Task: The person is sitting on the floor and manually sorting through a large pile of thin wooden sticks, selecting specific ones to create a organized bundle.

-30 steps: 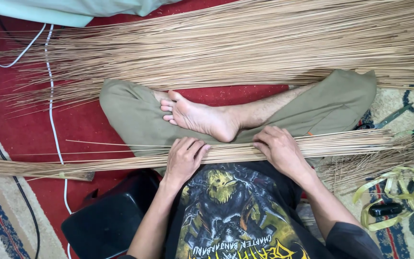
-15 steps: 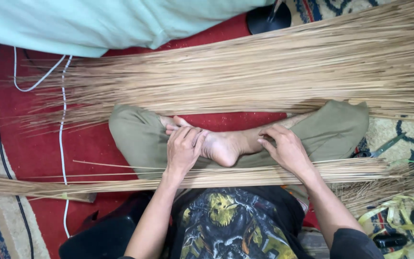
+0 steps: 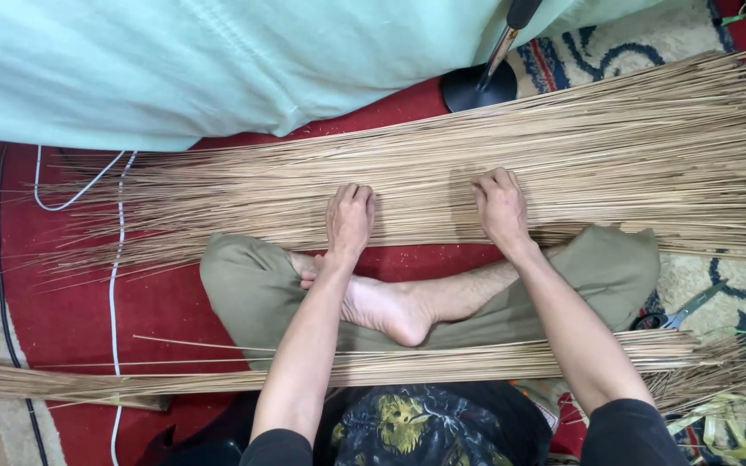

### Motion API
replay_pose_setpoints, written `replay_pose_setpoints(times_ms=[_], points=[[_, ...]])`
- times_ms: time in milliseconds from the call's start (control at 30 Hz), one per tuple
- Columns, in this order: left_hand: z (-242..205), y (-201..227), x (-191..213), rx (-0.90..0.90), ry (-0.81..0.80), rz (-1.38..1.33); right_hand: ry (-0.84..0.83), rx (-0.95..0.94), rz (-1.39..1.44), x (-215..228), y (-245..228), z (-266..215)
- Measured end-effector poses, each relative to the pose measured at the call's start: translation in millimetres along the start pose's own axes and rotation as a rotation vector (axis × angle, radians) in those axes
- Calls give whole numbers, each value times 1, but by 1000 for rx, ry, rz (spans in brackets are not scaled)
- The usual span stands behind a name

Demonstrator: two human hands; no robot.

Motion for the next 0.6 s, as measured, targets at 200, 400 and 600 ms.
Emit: replay_pose_setpoints(times_ms=[200,400,600], points=[[-8,-30,-34,68,-61,80,172,60,-71,-56,42,13],[-3,-35,-42,43,-88,85,172,24,-97,-62,47,18],[-9,-40,-48,35,-106,69,173,11,-103,-67,52,18]])
Point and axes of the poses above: each hand's wrist, its own z-axis towards the middle knuckle, its own x-axis out of the back of the hand, y = z × x, the point moved 1 cm from there along z, towards the middle knuckle, and after that the axes turned 15 degrees about -x, right-handed, at the moved point
